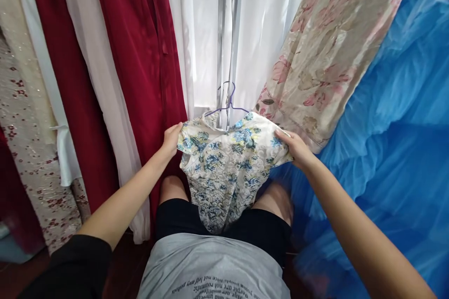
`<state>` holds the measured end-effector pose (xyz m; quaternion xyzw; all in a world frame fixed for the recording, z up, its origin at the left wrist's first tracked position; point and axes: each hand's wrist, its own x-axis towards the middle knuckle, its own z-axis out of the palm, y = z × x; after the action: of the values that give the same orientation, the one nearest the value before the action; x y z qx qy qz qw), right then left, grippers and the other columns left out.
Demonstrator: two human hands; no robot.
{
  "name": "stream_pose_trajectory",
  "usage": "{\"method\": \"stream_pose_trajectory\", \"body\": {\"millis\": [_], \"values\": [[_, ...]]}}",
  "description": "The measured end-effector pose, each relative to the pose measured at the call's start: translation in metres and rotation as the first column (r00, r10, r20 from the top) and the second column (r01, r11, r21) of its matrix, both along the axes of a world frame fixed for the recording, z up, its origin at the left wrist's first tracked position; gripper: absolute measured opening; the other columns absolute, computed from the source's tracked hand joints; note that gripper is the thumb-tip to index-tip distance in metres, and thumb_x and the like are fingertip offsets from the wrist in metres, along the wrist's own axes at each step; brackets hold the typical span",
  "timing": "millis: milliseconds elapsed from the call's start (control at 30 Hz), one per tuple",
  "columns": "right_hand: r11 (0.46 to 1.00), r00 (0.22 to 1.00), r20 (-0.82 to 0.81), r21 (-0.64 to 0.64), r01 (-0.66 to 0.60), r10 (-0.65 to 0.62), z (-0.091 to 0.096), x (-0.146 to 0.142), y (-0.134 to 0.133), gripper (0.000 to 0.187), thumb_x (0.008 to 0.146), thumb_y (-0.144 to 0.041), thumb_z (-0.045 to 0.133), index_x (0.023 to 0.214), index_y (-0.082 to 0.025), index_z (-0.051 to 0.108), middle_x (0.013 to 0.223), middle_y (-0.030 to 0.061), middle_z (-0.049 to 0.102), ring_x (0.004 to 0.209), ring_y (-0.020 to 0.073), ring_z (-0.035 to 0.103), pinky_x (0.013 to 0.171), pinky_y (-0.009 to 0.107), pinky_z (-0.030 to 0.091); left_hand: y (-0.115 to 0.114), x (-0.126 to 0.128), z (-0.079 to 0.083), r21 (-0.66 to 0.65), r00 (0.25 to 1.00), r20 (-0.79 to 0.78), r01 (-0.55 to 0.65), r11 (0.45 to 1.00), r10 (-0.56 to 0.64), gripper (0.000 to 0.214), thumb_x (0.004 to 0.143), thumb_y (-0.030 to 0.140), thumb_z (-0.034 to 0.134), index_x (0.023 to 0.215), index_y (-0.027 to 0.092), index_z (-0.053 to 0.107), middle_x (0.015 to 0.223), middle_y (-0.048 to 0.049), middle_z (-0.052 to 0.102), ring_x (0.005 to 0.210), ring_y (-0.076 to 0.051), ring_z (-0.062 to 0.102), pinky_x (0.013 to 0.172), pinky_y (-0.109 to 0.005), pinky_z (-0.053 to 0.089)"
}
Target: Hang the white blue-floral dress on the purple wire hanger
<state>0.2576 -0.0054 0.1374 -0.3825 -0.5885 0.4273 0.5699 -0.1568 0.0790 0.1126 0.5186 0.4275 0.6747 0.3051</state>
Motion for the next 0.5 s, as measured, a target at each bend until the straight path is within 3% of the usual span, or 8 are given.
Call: {"method": "stream_pose_trajectory", "body": {"millis": [67,133,233,267,300,400,433,500], "values": [[1.0,0.991,-0.137,0.017,0.017,-0.015,0.015,-0.012,-0.006,0.041,0.072,-0.05,0.081,0.098,-0.019,0.073,0.081,0.0046,0.077,0.082,0.0284,0.074,0.071,0.036,0.06,0.0,0.01,0.012,0.078,0.974,0.222,-0.052,0.996,0.034,0.055,0.063,0.065,0.077,0.084,0.016,0.063,0.077,-0.0063,0.069,0.076,-0.021,0.066,0.072,-0.032,0.052],[0.997,0.957,-0.283,0.032,0.068,-0.057,0.025,-0.02,-0.009,0.035,0.07,-0.043,0.083,0.091,-0.018,0.073,0.076,0.0033,0.075,0.076,0.026,0.073,0.068,0.034,0.06,-0.004,0.015,0.032,0.172,0.967,0.256,-0.059,0.983,0.013,0.049,0.07,0.058,0.074,0.09,0.014,0.066,0.086,-0.0084,0.07,0.085,-0.024,0.067,0.08,-0.035,0.053],[0.986,0.891,-0.434,0.037,0.164,-0.132,0.027,-0.021,-0.018,0.028,0.074,-0.041,0.079,0.086,-0.017,0.071,0.072,0.0024,0.072,0.07,0.0231,0.07,0.065,0.033,0.059,-0.023,0.015,0.065,0.348,0.993,-0.097,-0.03,0.937,0.068,0.045,0.079,0.041,0.064,0.116,0.015,0.069,0.116,-0.0113,0.069,0.113,-0.029,0.062,0.103,-0.043,0.046],[0.975,0.871,-0.463,0.058,0.214,-0.164,0.024,-0.021,-0.026,0.027,0.076,-0.041,0.078,0.086,-0.017,0.07,0.073,0.0021,0.071,0.069,0.0222,0.069,0.064,0.032,0.058,-0.032,0.014,0.073,0.398,0.946,-0.289,-0.023,0.917,0.149,0.05,0.078,0.035,0.064,0.125,0.018,0.067,0.128,-0.0111,0.064,0.124,-0.032,0.056,0.11,-0.047,0.04],[0.958,0.854,-0.48,0.089,0.273,-0.199,0.02,-0.021,-0.035,0.026,0.079,-0.041,0.076,0.087,-0.017,0.07,0.074,0.0017,0.07,0.068,0.0212,0.069,0.064,0.031,0.057,-0.041,0.015,0.079,0.434,0.847,-0.476,-0.008,0.901,0.236,0.059,0.075,0.03,0.065,0.133,0.021,0.063,0.139,-0.0104,0.058,0.133,-0.034,0.048,0.116,-0.052,0.031],[0.888,0.846,-0.455,0.214,0.407,-0.278,0.004,-0.031,-0.079,0.023,0.086,-0.041,0.073,0.092,-0.018,0.071,0.078,0.0007,0.069,0.068,0.0184,0.066,0.062,0.028,0.054,-0.065,0.031,0.076,0.446,0.451,-0.817,0.099,0.89,0.359,0.088,0.067,0.021,0.07,0.152,0.028,0.044,0.152,-0.0107,0.046,0.143,-0.04,0.034,0.121,-0.064,0.007],[0.88,0.871,-0.412,0.262,0.395,-0.268,-0.001,-0.038,-0.097,0.023,0.088,-0.041,0.072,0.094,-0.019,0.072,0.08,0.001,0.069,0.069,0.0183,0.065,0.062,0.027,0.053,-0.069,0.04,0.071,0.43,0.373,-0.857,0.14,0.892,0.355,0.095,0.067,0.02,0.072,0.155,0.026,0.038,0.152,-0.0125,0.046,0.142,-0.04,0.035,0.121,-0.066,0.006],[0.894,0.959,-0.25,0.386,0.228,-0.136,-0.006,-0.054,-0.131,0.029,0.092,-0.048,0.067,0.1,-0.02,0.072,0.086,0.0028,0.07,0.078,0.0203,0.067,0.066,0.027,0.054,-0.073,0.062,0.057,0.425,0.348,-0.869,0.16,0.891,0.353,0.096,0.07,0.023,0.076,0.156,0.021,0.034,0.147,-0.016,0.049,0.137,-0.039,0.043,0.12,-0.064,0.016]]}}
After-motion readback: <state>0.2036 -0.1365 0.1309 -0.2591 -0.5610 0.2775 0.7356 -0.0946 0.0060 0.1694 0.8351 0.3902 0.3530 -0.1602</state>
